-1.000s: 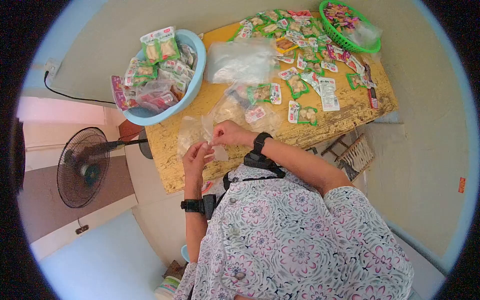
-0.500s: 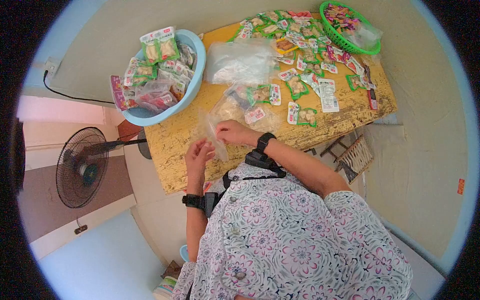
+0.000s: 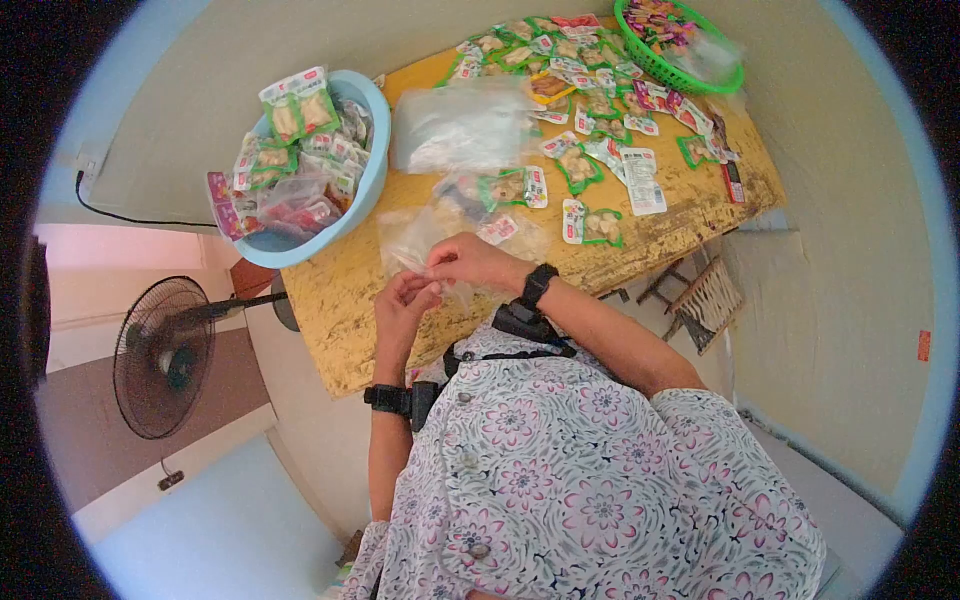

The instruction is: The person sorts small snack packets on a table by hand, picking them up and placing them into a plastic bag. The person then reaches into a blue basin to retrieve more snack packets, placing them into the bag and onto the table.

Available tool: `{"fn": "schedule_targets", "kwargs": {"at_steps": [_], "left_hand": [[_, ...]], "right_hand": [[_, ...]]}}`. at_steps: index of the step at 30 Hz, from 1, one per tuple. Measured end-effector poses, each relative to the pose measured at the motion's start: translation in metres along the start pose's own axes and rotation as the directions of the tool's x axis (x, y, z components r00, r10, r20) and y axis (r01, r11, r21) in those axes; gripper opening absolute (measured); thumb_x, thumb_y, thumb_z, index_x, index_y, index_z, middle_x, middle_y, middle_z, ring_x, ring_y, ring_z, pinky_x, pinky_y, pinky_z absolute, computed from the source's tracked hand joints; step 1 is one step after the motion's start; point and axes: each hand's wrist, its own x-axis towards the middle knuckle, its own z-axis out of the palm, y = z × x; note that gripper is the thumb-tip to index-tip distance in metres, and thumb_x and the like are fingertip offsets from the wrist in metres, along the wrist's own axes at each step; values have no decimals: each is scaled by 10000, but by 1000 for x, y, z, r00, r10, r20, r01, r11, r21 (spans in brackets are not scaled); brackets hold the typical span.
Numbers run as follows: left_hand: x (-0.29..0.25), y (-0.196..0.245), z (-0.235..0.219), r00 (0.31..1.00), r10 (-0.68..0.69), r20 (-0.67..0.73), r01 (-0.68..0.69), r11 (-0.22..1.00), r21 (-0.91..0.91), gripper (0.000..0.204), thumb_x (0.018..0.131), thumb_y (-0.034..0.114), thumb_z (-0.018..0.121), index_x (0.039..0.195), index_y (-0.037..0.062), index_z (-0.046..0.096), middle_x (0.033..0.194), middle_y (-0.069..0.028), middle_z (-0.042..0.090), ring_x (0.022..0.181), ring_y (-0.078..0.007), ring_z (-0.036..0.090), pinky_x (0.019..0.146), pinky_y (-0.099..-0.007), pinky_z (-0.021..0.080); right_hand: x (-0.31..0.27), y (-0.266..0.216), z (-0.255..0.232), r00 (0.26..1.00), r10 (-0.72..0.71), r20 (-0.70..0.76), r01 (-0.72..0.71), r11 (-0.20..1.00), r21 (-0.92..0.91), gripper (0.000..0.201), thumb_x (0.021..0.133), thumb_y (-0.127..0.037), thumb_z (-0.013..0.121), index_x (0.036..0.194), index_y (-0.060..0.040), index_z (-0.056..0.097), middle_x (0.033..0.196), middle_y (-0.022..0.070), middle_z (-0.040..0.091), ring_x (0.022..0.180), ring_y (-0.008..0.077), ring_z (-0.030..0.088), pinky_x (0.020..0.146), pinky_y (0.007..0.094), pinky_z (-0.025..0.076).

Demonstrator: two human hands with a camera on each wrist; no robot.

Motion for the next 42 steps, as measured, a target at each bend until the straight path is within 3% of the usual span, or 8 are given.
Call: {"fn": "schedule_targets", "kwargs": {"at_steps": [7,13,16,19,27,31,33,42], "left_hand": [[-4,5,0,998,-34,-58,28,994,-106,242,928,123,662,1117,-21,622,988,-108,691,865,-175,685,743,-300,575],[-3,5,-2,995,-66,-79,48,975,-218,217,954,167,636,1085,-6,643,967,-100,690,848,-171,686,750,-310,586],[-5,-1,-9,995,-40,-94,21,980,-198,205,963,177,621,1068,4,655,969,-89,690,854,-180,683,777,-322,579],[-8,-2,-13,995,-38,-88,18,976,-218,188,979,167,593,1055,4,650,970,-91,688,866,-177,679,787,-325,578],[-16,7,-3,998,-40,-41,20,915,-403,172,988,158,575,1035,8,643,980,-89,686,901,-172,671,824,-356,588],[-14,9,-6,996,-78,-46,57,937,-346,151,978,144,587,1028,14,646,968,-75,682,895,-158,670,834,-360,591],[-12,5,-10,995,-85,-44,63,930,-362,135,971,135,597,1019,20,650,955,-62,679,887,-151,670,839,-363,592],[-11,0,-17,971,-42,-235,-46,932,-358,97,905,145,715,863,63,688,773,3,656,664,-61,573,603,-197,447]], "right_hand": [[-5,-1,-7,999,-23,-44,20,998,-64,102,871,-122,724,880,-32,677,782,-32,635,728,40,533,654,220,448],[-1,-3,5,974,-214,-68,198,962,-188,149,843,-143,733,858,-15,658,743,9,652,712,68,557,643,252,468],[-8,-14,7,976,-217,-22,214,972,-92,158,859,-161,726,892,-24,653,798,2,657,740,67,566,661,247,475],[-11,-20,7,997,-74,2,74,994,78,168,858,-161,733,925,-33,647,841,1,653,765,69,574,678,244,481],[-5,-10,7,984,-157,-83,150,985,-87,231,834,-145,768,984,-43,624,816,-4,608,757,72,569,680,224,475],[-9,-25,15,992,-97,-84,70,959,-276,265,820,-163,784,997,-51,622,831,9,608,775,77,568,678,220,466],[-8,-24,16,987,-136,-90,114,969,-218,270,824,-172,781,1006,-51,623,852,10,614,791,79,569,679,230,464],[-11,-34,15,976,-211,-54,202,971,-131,289,836,-240,784,1016,-67,638,884,-8,628,814,83,573,701,253,464]]}}
